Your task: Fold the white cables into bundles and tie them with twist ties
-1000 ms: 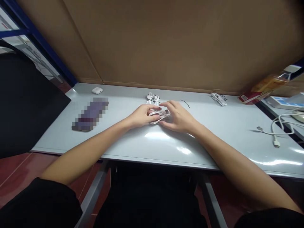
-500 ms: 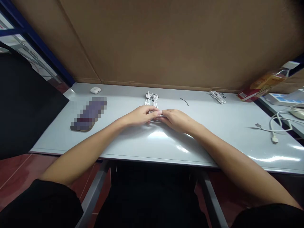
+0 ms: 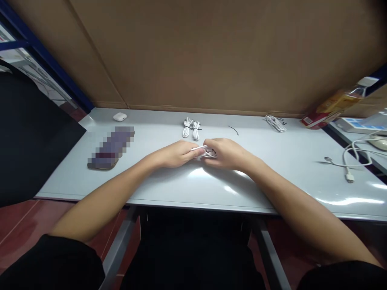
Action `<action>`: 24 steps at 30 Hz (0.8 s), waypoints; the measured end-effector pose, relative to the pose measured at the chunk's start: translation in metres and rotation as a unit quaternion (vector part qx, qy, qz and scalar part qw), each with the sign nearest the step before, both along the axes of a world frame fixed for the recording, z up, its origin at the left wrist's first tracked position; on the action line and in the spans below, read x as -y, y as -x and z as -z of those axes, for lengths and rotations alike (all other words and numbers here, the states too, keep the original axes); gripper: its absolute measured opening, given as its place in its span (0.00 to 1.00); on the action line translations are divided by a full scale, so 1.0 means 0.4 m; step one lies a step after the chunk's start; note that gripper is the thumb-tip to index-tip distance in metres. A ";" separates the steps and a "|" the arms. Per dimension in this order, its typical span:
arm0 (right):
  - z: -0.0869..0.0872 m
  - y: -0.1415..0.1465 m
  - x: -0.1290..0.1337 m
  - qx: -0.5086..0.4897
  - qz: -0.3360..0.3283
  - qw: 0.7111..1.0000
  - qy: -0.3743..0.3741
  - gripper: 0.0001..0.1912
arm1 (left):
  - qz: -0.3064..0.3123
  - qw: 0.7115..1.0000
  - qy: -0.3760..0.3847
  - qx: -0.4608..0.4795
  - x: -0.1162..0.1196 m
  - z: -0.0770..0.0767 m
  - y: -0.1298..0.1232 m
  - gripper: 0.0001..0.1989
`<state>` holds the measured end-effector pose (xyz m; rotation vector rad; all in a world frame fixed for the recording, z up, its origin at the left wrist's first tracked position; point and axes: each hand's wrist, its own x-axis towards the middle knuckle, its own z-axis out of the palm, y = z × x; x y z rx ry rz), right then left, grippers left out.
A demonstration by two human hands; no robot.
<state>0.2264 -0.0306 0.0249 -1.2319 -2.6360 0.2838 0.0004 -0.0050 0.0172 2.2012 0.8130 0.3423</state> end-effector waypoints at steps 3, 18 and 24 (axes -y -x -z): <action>0.009 0.007 -0.006 0.048 0.025 0.998 -0.023 0.08 | -0.019 1.000 -0.012 -0.005 0.003 -0.003 -0.002 0.25; -0.009 0.038 0.015 0.223 0.084 0.971 -0.019 0.15 | -0.019 0.927 -0.292 -0.237 0.052 0.010 -0.033 0.16; -0.012 0.053 0.027 0.212 0.077 0.974 -0.021 0.14 | -0.029 0.905 -0.322 -0.277 0.059 0.014 -0.035 0.13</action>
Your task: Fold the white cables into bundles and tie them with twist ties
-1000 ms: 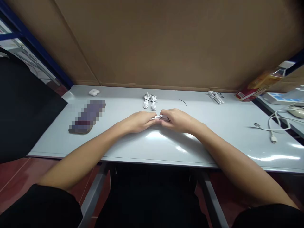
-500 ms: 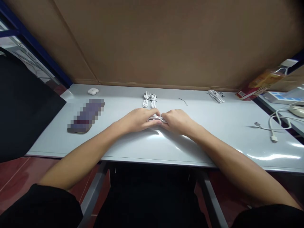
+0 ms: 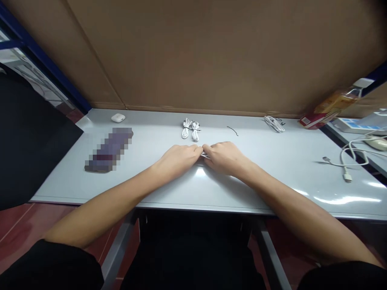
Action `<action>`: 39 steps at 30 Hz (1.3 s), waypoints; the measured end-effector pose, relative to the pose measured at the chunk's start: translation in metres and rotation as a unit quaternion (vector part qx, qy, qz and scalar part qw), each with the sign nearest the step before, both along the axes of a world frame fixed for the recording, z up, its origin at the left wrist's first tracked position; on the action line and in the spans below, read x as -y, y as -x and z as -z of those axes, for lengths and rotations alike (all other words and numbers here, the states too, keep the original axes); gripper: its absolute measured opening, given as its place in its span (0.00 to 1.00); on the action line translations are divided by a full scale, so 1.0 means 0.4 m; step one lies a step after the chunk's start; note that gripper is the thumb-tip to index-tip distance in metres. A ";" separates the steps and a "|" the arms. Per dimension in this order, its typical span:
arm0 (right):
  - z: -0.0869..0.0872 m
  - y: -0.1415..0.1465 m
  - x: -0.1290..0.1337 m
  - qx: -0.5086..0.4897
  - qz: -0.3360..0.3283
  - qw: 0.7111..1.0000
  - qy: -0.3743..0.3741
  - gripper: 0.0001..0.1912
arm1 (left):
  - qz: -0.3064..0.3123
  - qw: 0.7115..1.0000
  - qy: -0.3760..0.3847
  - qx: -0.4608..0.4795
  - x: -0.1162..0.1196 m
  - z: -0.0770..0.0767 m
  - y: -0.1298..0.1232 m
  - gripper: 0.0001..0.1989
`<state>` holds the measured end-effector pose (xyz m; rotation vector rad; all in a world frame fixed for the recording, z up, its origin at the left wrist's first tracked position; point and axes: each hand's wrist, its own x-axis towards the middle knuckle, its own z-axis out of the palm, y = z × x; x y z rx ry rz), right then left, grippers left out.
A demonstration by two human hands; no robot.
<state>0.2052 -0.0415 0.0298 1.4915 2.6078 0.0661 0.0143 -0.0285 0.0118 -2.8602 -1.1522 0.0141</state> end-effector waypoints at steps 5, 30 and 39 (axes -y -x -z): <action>0.012 -0.002 -0.006 -0.019 0.013 1.000 0.006 0.14 | -0.009 0.999 0.036 0.022 0.000 0.003 -0.011 0.13; 0.016 -0.234 -0.159 -0.180 0.330 0.926 0.013 0.07 | -0.065 0.917 0.257 0.300 -0.047 0.004 0.011 0.12; -0.034 -0.167 -0.102 -0.499 0.228 0.836 0.023 0.05 | -0.184 0.765 0.460 0.412 -0.050 -0.020 0.003 0.13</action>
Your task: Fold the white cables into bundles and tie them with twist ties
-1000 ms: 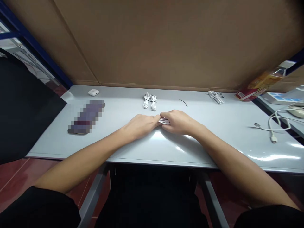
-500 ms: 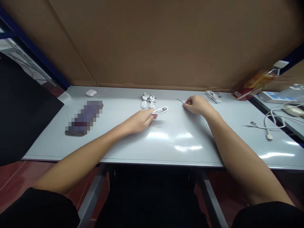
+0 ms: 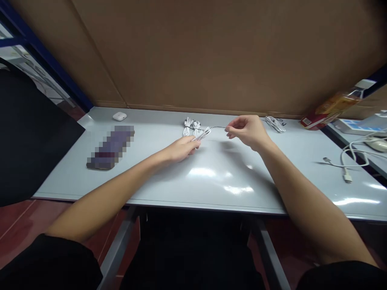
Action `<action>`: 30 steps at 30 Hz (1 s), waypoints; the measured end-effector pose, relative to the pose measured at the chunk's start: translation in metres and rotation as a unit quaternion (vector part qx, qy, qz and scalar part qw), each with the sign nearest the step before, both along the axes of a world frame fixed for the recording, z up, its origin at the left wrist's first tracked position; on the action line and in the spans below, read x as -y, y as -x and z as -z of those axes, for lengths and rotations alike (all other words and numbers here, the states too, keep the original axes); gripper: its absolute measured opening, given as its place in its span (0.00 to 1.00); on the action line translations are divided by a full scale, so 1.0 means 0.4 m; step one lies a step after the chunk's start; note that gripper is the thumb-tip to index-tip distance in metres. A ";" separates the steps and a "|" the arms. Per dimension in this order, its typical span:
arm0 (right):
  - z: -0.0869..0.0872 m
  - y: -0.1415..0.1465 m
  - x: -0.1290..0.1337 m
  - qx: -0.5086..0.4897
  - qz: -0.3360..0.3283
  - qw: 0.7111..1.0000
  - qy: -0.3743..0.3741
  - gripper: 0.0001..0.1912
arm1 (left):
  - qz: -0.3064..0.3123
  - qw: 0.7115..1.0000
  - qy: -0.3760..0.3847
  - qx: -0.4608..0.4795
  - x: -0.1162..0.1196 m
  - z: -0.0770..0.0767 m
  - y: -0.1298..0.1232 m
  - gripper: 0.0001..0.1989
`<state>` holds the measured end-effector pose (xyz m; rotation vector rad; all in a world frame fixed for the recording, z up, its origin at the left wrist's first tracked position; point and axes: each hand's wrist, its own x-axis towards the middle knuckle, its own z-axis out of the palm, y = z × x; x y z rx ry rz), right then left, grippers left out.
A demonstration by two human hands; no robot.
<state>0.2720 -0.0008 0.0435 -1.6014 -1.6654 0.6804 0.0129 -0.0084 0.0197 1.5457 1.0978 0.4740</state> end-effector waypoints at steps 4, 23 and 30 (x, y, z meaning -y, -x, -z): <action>0.018 0.063 0.028 -0.077 -0.015 0.985 -0.155 0.10 | -0.020 0.997 0.069 0.020 -0.006 -0.011 -0.004 0.13; 0.053 0.114 0.056 -0.193 -0.278 0.941 0.011 0.30 | 0.152 0.982 -0.011 0.115 -0.022 -0.003 0.036 0.26; 0.047 0.105 0.057 -0.061 -0.392 0.914 -0.088 0.22 | 0.223 0.974 -0.022 0.036 -0.001 -0.016 0.036 0.28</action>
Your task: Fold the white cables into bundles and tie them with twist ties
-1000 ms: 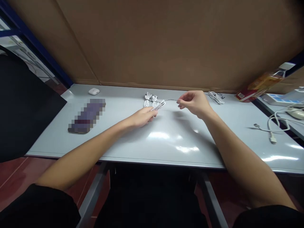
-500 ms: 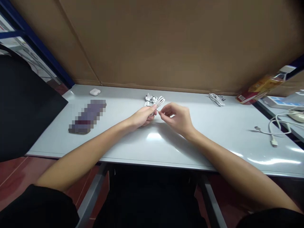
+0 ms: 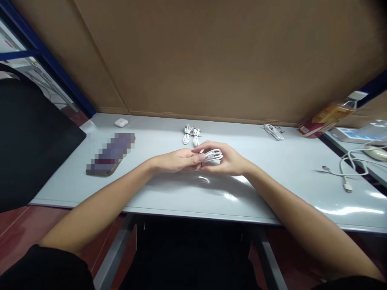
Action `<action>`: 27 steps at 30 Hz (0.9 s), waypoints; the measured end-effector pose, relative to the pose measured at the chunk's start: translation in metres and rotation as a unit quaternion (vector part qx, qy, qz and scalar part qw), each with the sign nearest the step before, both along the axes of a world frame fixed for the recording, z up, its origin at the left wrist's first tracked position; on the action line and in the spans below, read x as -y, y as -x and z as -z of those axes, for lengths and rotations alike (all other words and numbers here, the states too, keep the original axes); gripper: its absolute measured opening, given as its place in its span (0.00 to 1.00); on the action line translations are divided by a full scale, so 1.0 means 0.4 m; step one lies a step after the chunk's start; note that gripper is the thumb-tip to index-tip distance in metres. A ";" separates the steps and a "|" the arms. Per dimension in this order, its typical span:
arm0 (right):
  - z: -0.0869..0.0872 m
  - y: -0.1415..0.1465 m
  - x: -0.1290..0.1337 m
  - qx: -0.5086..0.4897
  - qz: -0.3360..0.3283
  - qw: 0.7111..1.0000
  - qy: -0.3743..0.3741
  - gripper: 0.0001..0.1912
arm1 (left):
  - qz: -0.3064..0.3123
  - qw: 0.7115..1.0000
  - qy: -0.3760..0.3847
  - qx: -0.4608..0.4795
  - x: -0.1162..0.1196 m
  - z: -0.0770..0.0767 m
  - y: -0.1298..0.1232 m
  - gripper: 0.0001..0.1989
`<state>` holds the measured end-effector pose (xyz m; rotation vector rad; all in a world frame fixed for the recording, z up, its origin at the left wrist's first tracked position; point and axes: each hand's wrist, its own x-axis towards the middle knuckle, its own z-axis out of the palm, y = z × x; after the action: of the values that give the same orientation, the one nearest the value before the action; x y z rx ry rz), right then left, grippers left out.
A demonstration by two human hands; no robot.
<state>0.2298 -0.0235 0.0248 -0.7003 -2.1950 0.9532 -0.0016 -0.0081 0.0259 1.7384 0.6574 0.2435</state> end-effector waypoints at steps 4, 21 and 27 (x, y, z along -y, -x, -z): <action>0.018 0.013 -0.003 -0.025 0.047 0.998 0.020 0.20 | -0.007 1.000 -0.010 -0.005 -0.009 0.001 0.003 0.30; 0.042 0.026 -0.009 -0.046 0.118 0.992 0.004 0.15 | -0.096 0.943 -0.301 -0.103 0.002 0.029 -0.016 0.28; 0.041 0.037 -0.001 -0.054 0.137 0.989 0.011 0.14 | -0.142 0.951 -0.265 -0.079 0.011 0.029 -0.023 0.34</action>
<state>0.2149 -0.0232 0.0085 -0.9111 -1.9357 0.8525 0.0076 -0.0126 0.0142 2.1870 1.0312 0.5217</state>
